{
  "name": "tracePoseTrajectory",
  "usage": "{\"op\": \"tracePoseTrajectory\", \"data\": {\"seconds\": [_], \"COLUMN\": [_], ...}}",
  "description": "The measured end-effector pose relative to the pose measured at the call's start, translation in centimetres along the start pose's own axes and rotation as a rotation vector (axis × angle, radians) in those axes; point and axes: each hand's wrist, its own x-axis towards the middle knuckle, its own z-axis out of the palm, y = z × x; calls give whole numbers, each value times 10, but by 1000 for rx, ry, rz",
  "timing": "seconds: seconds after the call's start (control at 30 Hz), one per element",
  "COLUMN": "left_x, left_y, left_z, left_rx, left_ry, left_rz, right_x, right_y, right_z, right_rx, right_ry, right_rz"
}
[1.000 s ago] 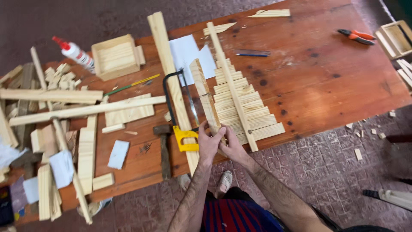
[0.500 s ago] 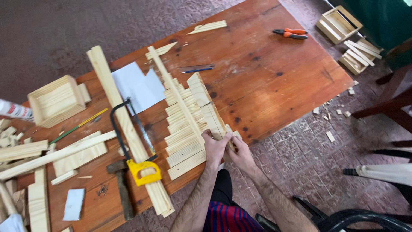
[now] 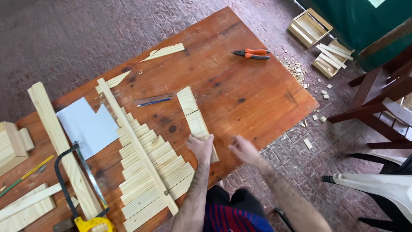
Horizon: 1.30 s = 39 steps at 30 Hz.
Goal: The person holds a wooden board by hand and uses a pencil and a ruler to mark lines on the wood.
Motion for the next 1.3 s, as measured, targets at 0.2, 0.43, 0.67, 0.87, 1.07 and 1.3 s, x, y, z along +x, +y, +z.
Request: {"op": "tracePoseTrajectory", "data": {"seconds": [0.2,0.43,0.67,0.87,1.07,1.3], "left_x": [9,16,6,11,8,-13], "left_y": [13,25,48,47,44,23], "left_z": [30,64,98,119,119,112], "left_rx": [352,482,563,584,543,468], "left_ry": [253,448,582,647,615,610], "left_rz": [124,218,44,-31,-74,14], "right_x": [84,223,319,371,382,332], "right_y": [98,185,141,175,203,154], "right_z": [-89,-179,-266,-283,-279,-279], "right_rx": [-208,-506,-654,-736,-812,-637], "right_ry": [131,142,185,113,142,-78], "right_rz": [58,210,81,65,31,334]}}
